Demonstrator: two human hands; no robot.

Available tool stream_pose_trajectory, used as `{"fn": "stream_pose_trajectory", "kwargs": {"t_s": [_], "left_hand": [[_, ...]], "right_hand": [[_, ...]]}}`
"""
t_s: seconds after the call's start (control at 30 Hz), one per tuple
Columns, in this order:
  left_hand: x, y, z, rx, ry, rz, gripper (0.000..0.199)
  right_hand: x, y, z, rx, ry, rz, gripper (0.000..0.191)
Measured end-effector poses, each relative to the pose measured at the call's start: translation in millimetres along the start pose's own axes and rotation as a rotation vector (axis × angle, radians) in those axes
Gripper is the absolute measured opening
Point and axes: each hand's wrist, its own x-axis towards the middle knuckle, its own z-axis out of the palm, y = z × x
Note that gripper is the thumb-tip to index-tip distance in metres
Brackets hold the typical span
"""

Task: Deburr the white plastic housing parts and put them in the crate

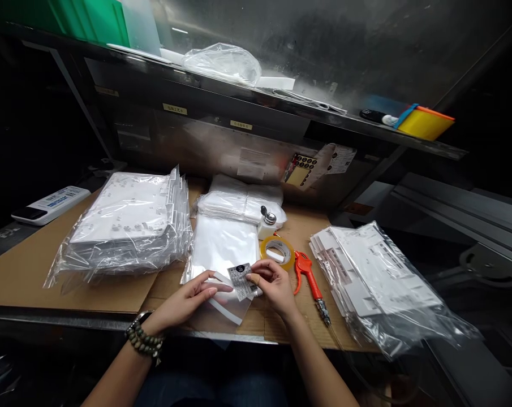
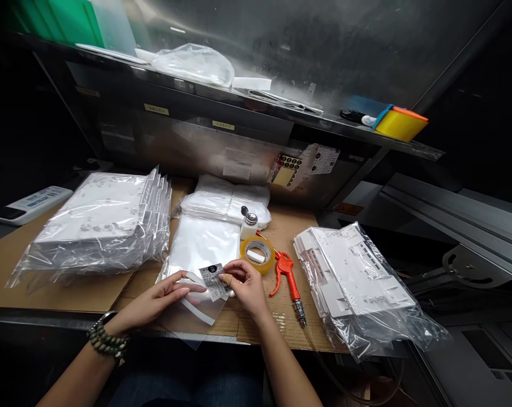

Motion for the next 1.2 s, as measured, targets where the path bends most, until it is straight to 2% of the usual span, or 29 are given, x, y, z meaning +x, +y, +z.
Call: {"fn": "stream_pose_trajectory", "kwargs": {"t_s": [0.2,0.3,0.53,0.7,0.87,0.97,1.1,1.2], "left_hand": [[-0.2,-2.7,-1.6,-0.006,0.024,-0.004,0.048],[-0.8,-0.3,-1.9,-0.02,0.039,-0.006,0.05],[5.9,-5.6,7.1,-0.105,0.228,-0.032,0.047],[10.9,-10.2,21.6,-0.24,0.207,-0.01,0.044],[8.5,-4.9,30.5,-0.286,0.178,0.028,0.039],[6.3,-2.5,29.7,-0.255,0.183,0.041,0.038],[2.2,2.3,19.5,-0.107,0.21,0.092,0.032],[-1.6,7.9,14.6,0.028,0.209,0.118,0.028]], "right_hand": [[-2.3,2.4,1.7,-0.036,-0.044,0.036,0.029],[-1.5,0.0,1.9,-0.061,-0.048,0.044,0.027],[-6.0,3.4,13.5,-0.164,-0.223,0.14,0.028],[-13.2,-2.1,24.3,-0.292,-0.326,0.122,0.016],[-16.0,-15.3,24.7,-0.427,-0.487,0.109,0.025],[-17.6,-14.6,27.6,-0.447,-0.537,0.138,0.027],[-19.3,-9.0,33.3,-0.491,-0.492,0.114,0.023],[-19.8,-9.7,34.5,-0.556,-0.515,0.077,0.027]]}}
